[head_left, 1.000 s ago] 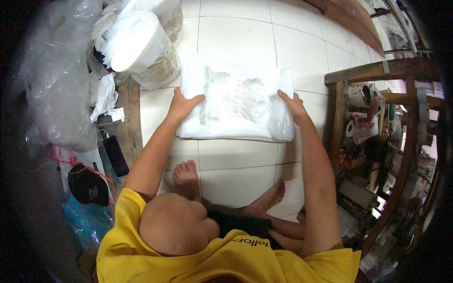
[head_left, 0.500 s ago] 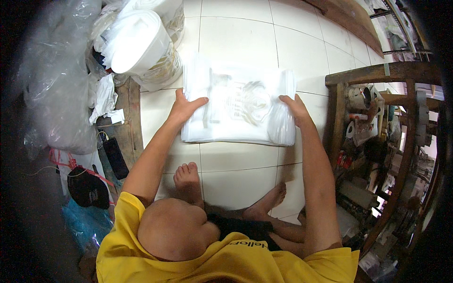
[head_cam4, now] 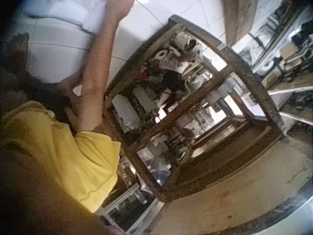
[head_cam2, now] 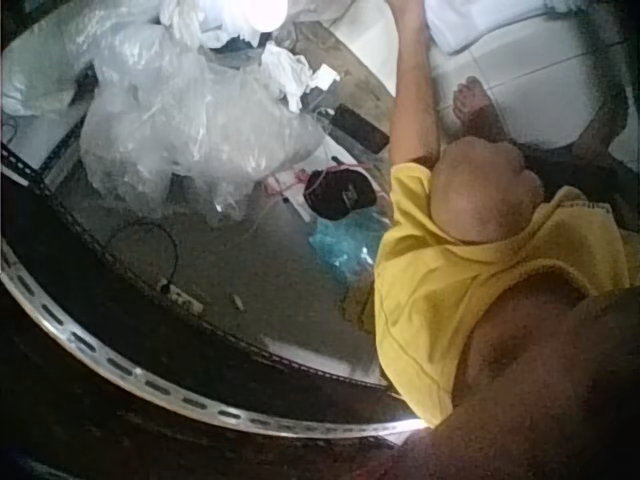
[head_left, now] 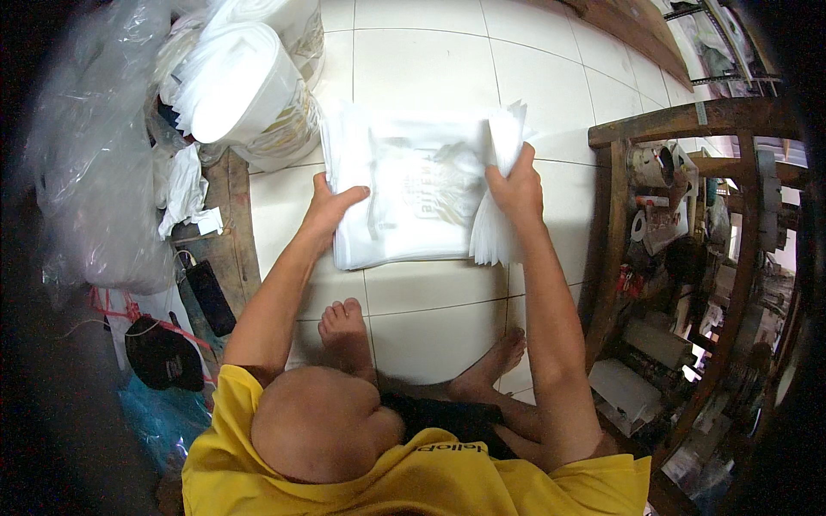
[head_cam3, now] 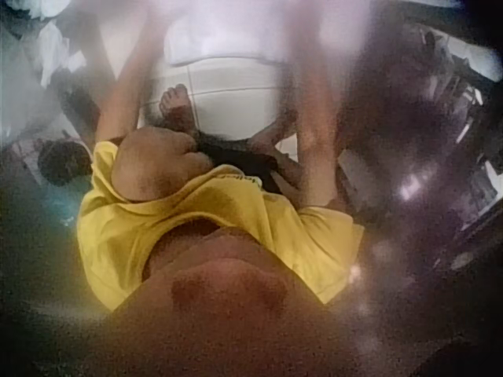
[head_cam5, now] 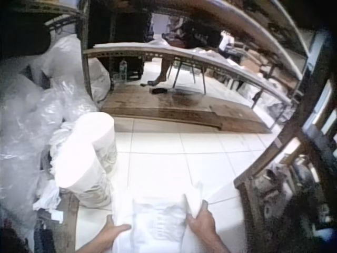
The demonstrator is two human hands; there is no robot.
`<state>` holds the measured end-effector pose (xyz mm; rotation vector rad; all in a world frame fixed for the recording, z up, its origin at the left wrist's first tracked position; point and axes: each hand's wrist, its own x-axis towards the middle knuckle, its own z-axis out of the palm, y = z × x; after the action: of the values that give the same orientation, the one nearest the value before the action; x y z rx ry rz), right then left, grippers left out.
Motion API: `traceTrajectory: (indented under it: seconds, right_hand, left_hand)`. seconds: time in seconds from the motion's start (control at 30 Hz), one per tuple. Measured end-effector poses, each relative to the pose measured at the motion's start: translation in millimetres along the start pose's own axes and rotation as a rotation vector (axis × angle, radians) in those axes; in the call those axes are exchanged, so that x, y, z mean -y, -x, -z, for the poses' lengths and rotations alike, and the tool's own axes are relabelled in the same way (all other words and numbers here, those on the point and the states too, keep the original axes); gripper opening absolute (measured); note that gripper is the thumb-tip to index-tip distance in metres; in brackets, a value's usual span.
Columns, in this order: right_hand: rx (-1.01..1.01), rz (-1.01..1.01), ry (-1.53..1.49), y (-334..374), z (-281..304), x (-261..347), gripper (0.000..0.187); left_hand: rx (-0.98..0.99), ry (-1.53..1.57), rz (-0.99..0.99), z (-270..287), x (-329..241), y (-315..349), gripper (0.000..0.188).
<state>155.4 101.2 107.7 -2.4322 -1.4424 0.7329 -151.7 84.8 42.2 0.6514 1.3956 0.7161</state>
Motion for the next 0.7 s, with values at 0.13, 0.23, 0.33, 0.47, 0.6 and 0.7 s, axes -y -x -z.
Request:
traceTrajectory:
  seconds: [0.13,0.23,0.33,0.47,0.6,0.7]
  right_hand:
    - [-0.028,0.059,0.056,5.0,-7.0,13.2,0.081]
    - [-0.019,0.023,0.036,-10.3,-16.5,4.9,0.083]
    - [-0.023,-0.019,-0.094,-45.1,-16.2,-38.0,0.091]
    - [0.222,-0.058,-0.342,-86.8,-21.0,-90.1,0.082]
    - [0.232,0.0,-0.214,-73.9,-8.0,-77.2,0.072]
    - [0.127,-0.001,0.105,-43.5,2.0,-22.7,0.066]
  left_hand:
    - [0.013,0.033,0.006,-3.6,-1.9,4.0,0.082]
    - [0.012,0.04,0.023,-3.1,-1.8,6.5,0.079]
    - [0.004,0.053,0.032,-3.0,-1.1,7.5,0.077]
    - [0.069,0.129,0.029,-1.4,4.1,6.5,0.079]
    - [0.067,0.078,-0.014,-3.8,11.3,3.7,0.079]
    - [0.032,0.049,0.021,-7.3,4.7,9.7,0.078]
